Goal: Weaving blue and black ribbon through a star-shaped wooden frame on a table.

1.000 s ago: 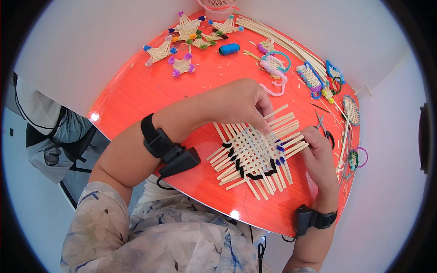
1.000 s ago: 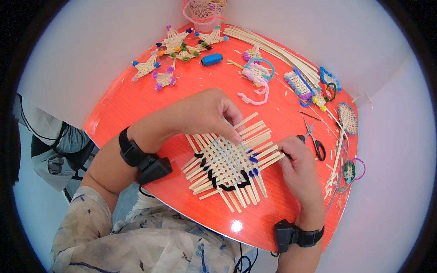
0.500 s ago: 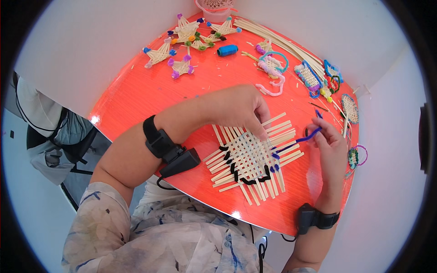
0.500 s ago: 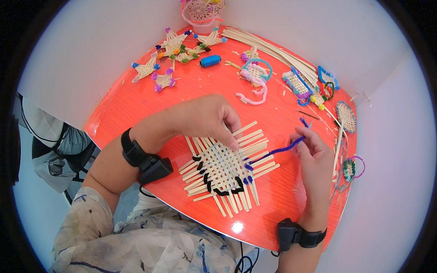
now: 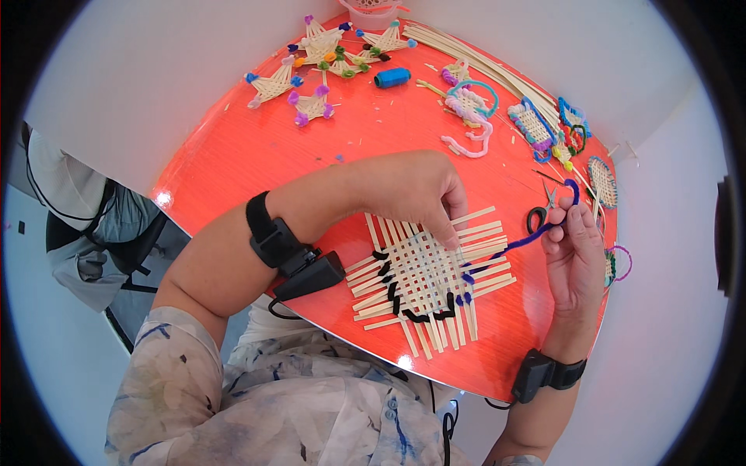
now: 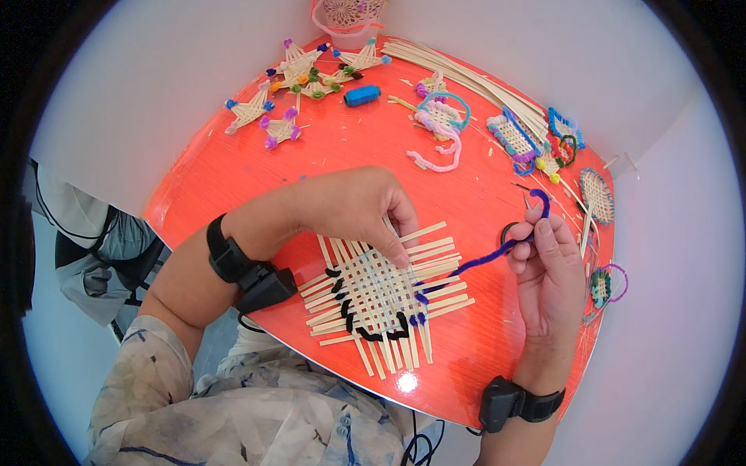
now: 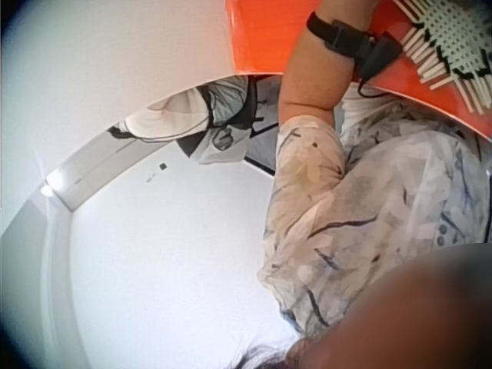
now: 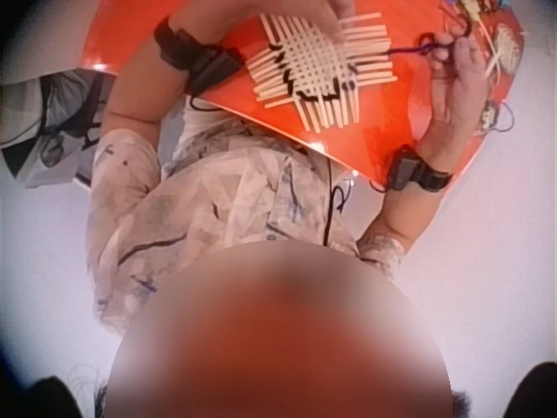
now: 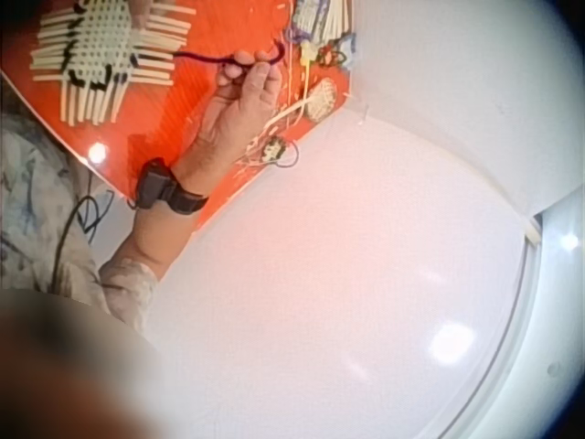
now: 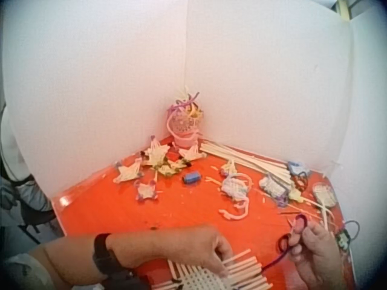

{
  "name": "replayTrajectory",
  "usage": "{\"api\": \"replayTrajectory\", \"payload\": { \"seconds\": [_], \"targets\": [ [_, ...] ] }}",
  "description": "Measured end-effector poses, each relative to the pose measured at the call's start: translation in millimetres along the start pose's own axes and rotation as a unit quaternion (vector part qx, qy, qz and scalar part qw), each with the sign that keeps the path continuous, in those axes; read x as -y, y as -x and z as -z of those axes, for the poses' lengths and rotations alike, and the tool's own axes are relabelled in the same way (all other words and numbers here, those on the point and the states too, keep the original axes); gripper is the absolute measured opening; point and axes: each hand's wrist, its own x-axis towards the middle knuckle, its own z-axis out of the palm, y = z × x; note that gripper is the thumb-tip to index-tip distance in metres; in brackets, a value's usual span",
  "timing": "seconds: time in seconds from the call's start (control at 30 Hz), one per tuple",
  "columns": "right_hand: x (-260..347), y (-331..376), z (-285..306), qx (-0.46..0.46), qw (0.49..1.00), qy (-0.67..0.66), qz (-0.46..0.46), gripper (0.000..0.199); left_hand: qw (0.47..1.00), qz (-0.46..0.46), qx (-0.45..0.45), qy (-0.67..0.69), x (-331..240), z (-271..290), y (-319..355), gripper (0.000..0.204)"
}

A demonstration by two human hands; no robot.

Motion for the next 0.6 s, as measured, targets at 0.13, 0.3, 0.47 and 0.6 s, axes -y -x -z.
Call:
{"api": "replayTrajectory", "payload": {
  "seconds": [0.13,0.3,0.47,0.6],
  "targets": [
    [-4.6,1.5,-5.3,0.025,0.999,0.033,0.024,0.018,1.000,0.001,-0.003,0.006,-0.3,-0.4,0.3,0.016],
    [-7.9,5.5,-8.3,0.064,0.969,0.235,0.044,0.017,1.000,-0.003,0.004,-0.018,-0.5,-0.8,0.8,0.018],
    [-13.9,2.8,-9.0,0.140,0.940,0.302,0.072,0.015,1.000,-0.002,0.015,-0.005,0.2,0.9,1.8,0.019],
    [-15.6,2.5,-8.5,0.126,0.952,0.273,0.063,0.013,1.000,-0.009,0.013,-0.012,-0.7,1.7,1.4,0.019]
  ]
}}
